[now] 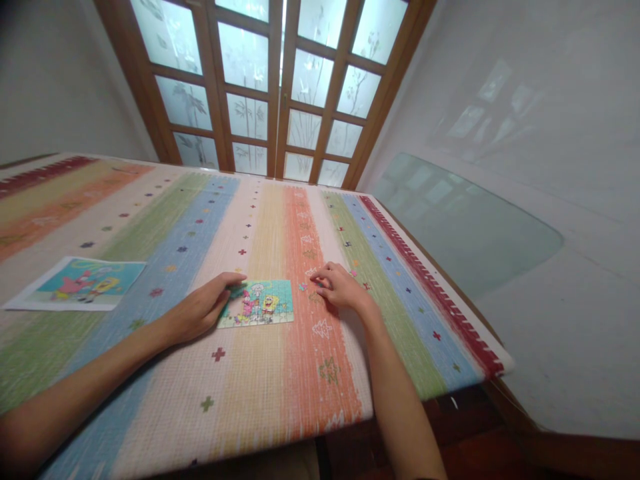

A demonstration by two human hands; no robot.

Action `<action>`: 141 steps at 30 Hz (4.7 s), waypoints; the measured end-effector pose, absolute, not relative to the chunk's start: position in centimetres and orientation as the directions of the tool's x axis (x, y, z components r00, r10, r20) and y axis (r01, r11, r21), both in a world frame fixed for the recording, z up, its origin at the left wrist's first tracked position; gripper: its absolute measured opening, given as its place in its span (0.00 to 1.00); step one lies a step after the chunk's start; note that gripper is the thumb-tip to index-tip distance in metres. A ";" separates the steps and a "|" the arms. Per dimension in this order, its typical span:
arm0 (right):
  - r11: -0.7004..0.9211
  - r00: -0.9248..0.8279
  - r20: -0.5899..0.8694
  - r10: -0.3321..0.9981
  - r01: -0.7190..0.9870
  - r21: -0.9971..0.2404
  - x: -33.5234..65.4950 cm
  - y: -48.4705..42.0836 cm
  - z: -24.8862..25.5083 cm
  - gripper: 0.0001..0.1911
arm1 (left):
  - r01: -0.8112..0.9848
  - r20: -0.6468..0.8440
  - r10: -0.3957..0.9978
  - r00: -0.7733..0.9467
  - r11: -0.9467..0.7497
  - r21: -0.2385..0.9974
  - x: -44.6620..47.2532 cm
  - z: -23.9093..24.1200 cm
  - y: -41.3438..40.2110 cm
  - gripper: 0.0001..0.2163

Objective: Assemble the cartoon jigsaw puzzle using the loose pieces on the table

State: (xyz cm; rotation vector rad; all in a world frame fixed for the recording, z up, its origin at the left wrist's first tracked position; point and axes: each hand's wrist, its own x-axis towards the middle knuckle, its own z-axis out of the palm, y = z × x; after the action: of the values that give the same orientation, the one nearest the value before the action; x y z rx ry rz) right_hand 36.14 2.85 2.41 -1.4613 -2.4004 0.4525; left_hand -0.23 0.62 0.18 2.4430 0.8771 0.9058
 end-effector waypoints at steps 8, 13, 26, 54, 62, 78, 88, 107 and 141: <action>0.446 -0.454 0.085 0.887 0.797 -0.407 36.5 3.0 2.7 0.10 | 0.414 0.474 0.643 0.601 -0.759 0.503 -0.1 0.3 0.7 0.13; 0.433 -0.438 0.083 0.895 0.810 -0.395 36.7 3.0 2.6 0.06 | 0.410 0.469 0.634 0.615 -0.765 0.497 -0.2 0.1 0.7 0.14; 0.268 -0.391 -0.037 0.919 0.693 -0.669 36.2 2.6 3.0 0.03 | 0.412 0.448 0.625 0.639 -0.770 0.487 -0.1 0.1 0.7 0.14; 0.691 -0.660 0.285 0.695 0.504 -0.518 27.3 -0.5 1.9 0.08 | 0.431 0.410 0.680 0.608 -0.716 0.549 -0.2 -0.1 0.8 0.13; 0.718 -0.686 0.274 0.674 0.520 -0.462 26.8 -0.7 1.7 0.12 | 0.427 0.393 0.693 0.605 -0.699 0.574 -0.2 0.2 0.9 0.12; 0.735 -0.678 0.317 0.663 0.510 -0.446 26.4 -1.1 2.1 0.08 | 0.407 0.413 0.668 0.618 -0.722 0.559 -0.1 0.2 0.8 0.12; 0.772 -0.733 0.275 0.622 0.515 -0.373 25.5 -1.6 2.0 0.16 | 0.413 0.407 0.658 0.634 -0.732 0.541 0.0 0.4 0.7 0.11; 0.746 -0.700 0.263 0.665 0.599 -0.291 24.6 -2.0 1.9 0.22 | 0.406 0.408 0.661 0.630 -0.728 0.552 0.0 0.6 0.5 0.09; 0.728 -0.681 0.257 0.686 0.636 -0.257 25.0 -1.6 1.7 0.14 | 0.437 0.495 0.619 0.610 -0.784 0.441 0.1 0.3 0.6 0.08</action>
State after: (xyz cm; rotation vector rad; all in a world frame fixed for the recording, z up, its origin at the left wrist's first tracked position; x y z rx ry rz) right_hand 25.04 -1.55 1.68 -1.0272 -2.5971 0.2082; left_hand 0.12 0.56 0.35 2.5620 0.8611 0.9424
